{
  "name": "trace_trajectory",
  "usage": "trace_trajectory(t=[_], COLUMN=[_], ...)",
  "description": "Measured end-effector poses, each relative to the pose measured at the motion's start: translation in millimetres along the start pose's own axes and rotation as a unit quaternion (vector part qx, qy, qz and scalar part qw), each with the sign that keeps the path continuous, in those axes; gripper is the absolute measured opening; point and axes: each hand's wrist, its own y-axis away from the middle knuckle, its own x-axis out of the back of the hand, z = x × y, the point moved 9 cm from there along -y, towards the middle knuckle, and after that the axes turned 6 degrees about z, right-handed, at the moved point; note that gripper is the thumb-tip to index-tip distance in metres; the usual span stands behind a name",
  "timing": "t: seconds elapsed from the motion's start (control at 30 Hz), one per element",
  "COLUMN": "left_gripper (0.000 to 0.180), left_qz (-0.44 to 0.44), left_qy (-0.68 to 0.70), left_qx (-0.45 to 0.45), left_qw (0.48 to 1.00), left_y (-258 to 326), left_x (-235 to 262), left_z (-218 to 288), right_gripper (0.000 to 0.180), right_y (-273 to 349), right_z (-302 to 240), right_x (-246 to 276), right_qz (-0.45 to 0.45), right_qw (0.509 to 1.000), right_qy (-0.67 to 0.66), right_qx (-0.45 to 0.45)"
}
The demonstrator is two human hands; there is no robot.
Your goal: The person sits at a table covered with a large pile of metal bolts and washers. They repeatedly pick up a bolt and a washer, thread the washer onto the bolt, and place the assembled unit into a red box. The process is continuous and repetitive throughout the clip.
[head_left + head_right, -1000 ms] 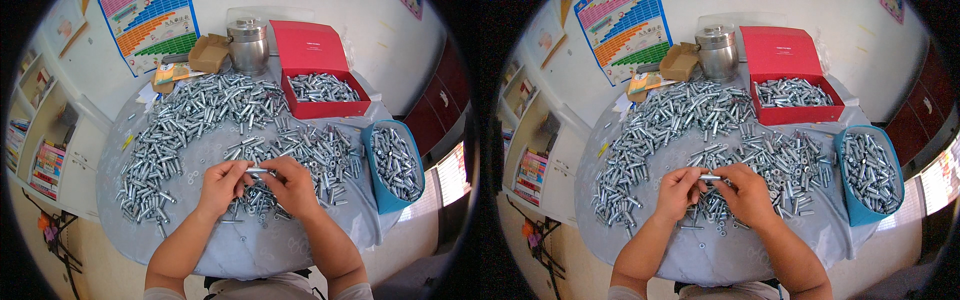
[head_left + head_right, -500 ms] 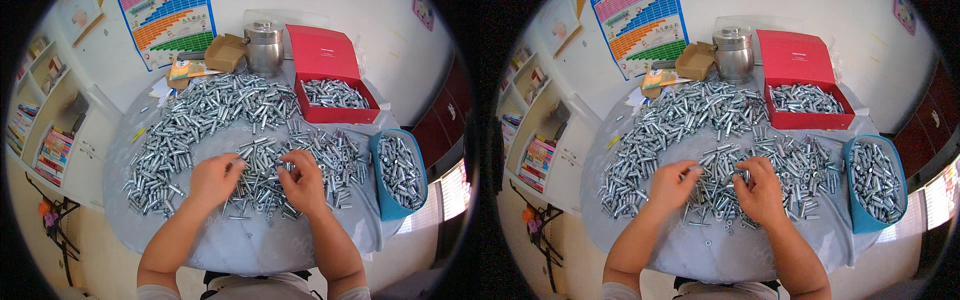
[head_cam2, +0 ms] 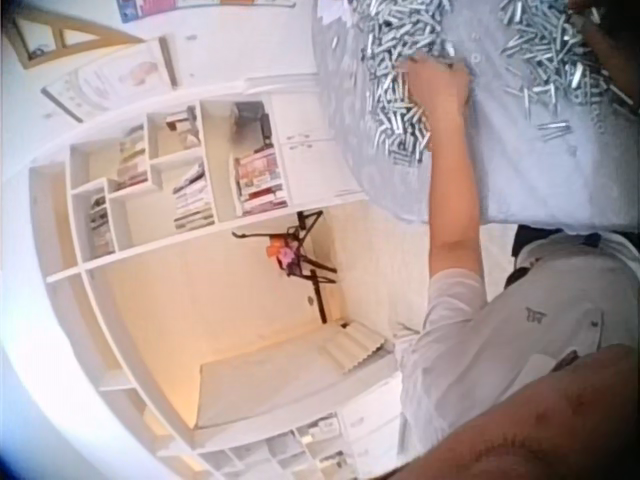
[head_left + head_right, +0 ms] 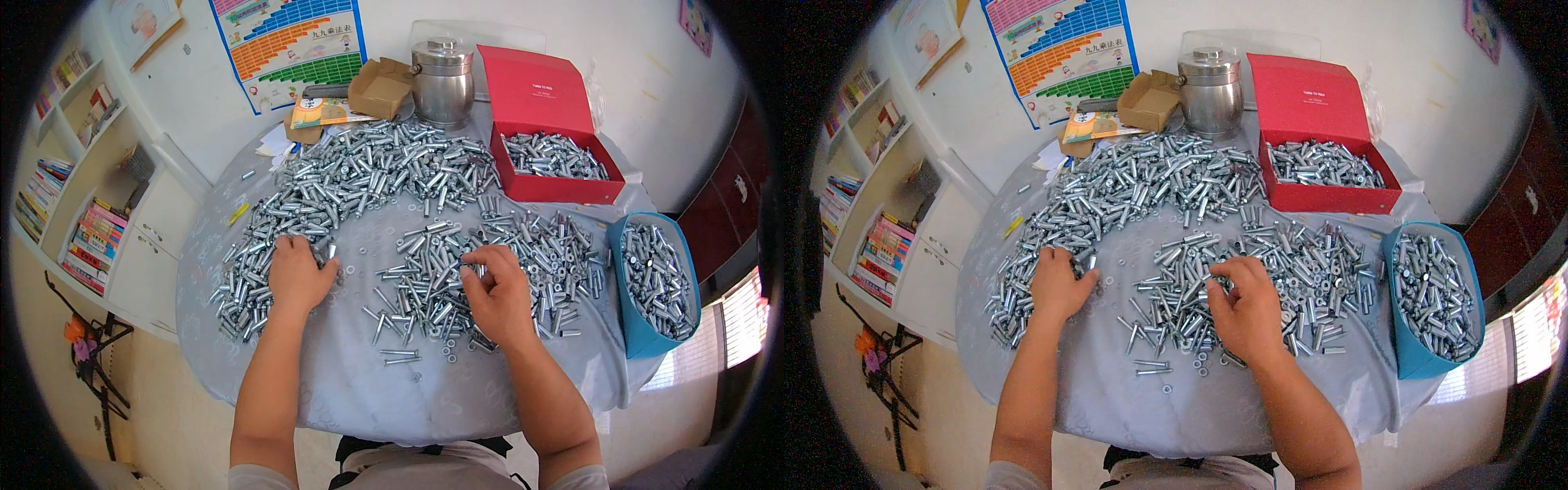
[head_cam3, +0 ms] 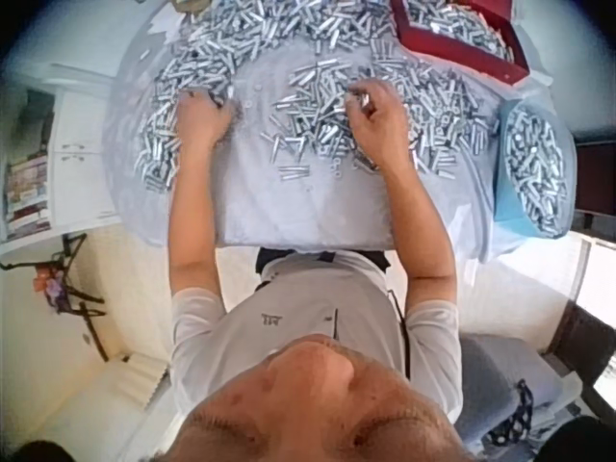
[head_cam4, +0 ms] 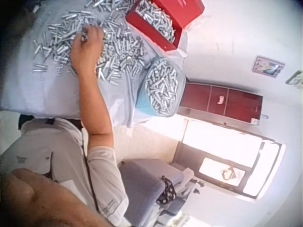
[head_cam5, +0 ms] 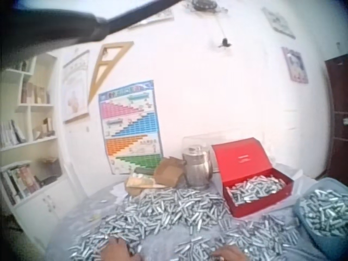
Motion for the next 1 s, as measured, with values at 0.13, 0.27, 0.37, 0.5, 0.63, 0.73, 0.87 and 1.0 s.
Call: trace_trajectory(t=[0.13, 0.27, 0.37, 0.5, 0.63, 0.73, 0.87, 1.0], left_gripper=[0.04, 0.03, 0.021, 0.02, 0.021, 0.018, 0.018, 0.017], left_qz=[0.002, -0.052, -0.043, -0.07, -0.09, -0.184, -0.204, -0.195], left_qy=[0.017, 0.082, 0.119, 0.181, 0.25, 0.442, 0.556, 0.6], left_qx=[-0.031, -0.102, -0.122, -0.127, -0.095, 0.057, 0.092, 0.093], left_qw=[0.999, 0.99, 0.984, 0.973, 0.959, 0.876, 0.801, 0.77], left_y=[8.6, 20.9, 21.9, 16.9, 9.9, 8.6, 9.5, 10.1], left_x=[-10.0, -23.4, -25.0, -23.4, -30.3, -54.6, -53.1, -47.1], left_z=[15.2, 34.3, 36.3, 43.1, 42.6, 28.1, 33.6, 36.0], right_gripper=[0.014, 0.012, 0.011, 0.011, 0.014, 0.018, 0.022, 0.02], right_y=[-0.8, -1.9, -2.9, -4.4, -12.5, -17.4, -24.8, -19.7], right_z=[0.6, 0.2, -2.5, -10.2, -16.7, -10.1, 2.8, -6.3], right_x=[-0.8, 0.4, 0.3, -0.5, -10.4, -22.3, -23.4, -4.0], right_qz=[0.01, 0.03, 0.035, 0.035, -0.021, -0.061, -0.045, 0.014], right_qw=[1.0, 0.999, 0.999, 0.999, 0.999, 0.992, 0.969, 0.956], right_qy=[-0.009, -0.01, -0.013, -0.009, -0.004, -0.018, -0.116, -0.169], right_qx=[-0.009, 0.009, 0.014, 0.025, -0.036, -0.105, -0.212, -0.239])
